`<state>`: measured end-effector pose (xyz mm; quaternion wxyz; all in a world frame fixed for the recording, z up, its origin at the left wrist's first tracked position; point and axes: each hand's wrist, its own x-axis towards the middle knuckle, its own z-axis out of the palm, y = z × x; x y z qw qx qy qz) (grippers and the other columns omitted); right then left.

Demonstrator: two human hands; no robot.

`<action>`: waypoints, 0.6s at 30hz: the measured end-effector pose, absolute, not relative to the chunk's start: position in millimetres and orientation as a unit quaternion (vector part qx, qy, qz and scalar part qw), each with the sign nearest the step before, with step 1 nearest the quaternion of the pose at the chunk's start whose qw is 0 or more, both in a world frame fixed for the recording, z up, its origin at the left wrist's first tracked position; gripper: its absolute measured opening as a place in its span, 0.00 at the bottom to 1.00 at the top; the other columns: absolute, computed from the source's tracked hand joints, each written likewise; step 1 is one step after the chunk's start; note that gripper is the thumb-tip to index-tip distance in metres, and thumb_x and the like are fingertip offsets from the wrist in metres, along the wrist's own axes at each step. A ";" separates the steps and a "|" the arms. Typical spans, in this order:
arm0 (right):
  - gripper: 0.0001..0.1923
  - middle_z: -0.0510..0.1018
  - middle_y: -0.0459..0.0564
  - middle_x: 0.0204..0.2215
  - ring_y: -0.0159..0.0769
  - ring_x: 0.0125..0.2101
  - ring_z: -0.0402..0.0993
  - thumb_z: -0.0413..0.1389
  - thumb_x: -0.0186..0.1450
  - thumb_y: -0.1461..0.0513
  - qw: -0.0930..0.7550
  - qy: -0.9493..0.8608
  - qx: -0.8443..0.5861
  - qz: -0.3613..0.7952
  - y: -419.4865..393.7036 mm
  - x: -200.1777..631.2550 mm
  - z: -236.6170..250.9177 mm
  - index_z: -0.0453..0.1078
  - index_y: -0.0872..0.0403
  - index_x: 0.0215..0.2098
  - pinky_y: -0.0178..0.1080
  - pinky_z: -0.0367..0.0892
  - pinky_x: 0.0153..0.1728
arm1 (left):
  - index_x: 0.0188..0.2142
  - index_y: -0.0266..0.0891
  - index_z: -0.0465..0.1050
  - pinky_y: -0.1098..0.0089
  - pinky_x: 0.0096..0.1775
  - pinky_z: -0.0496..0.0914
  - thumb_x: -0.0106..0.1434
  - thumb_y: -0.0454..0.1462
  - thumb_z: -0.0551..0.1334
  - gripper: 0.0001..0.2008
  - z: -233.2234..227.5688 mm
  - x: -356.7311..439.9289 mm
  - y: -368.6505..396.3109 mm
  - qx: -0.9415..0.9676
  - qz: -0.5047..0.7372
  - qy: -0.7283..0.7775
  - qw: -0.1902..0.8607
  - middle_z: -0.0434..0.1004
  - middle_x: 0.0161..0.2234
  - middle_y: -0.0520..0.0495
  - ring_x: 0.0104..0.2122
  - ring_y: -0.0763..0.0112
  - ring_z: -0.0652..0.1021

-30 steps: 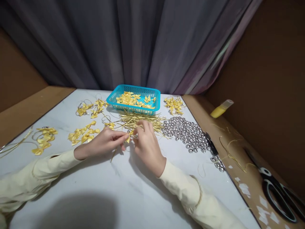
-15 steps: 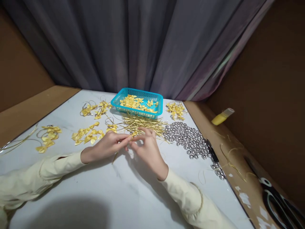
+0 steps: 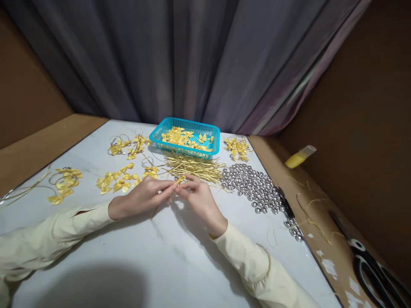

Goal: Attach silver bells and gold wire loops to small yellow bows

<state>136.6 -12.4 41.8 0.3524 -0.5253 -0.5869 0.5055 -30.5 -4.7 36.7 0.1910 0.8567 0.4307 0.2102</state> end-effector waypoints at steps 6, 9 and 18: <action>0.05 0.73 0.53 0.47 0.40 0.49 0.67 0.56 0.56 0.66 0.352 -0.454 -0.452 0.683 -0.9 153.6 53.9 0.75 0.55 0.27 0.41 0.62 0.49 | 0.26 0.35 0.70 0.74 0.25 0.57 0.66 0.36 0.47 0.18 34.8 -35.2 0.8 0.873 0.187 0.419 0.167 0.70 0.20 0.50 0.19 0.76 0.68; 0.06 0.75 0.52 0.44 0.41 0.49 0.67 0.55 0.58 0.64 0.337 -0.423 -0.399 0.740 3.8 163.1 63.1 0.73 0.54 0.24 0.42 0.63 0.49 | 0.27 0.35 0.69 0.73 0.24 0.55 0.66 0.36 0.47 0.17 33.3 -35.1 1.9 0.880 0.172 0.417 0.148 0.65 0.18 0.52 0.18 0.77 0.65; 0.14 0.76 0.48 0.44 0.42 0.56 0.60 0.52 0.61 0.60 0.407 -0.435 -0.360 0.718 -6.2 195.0 117.5 0.70 0.51 0.19 0.45 0.60 0.55 | 0.27 0.36 0.62 0.71 0.25 0.55 0.68 0.33 0.45 0.14 40.8 -39.2 0.9 0.906 0.113 0.389 0.126 0.63 0.20 0.52 0.19 0.76 0.63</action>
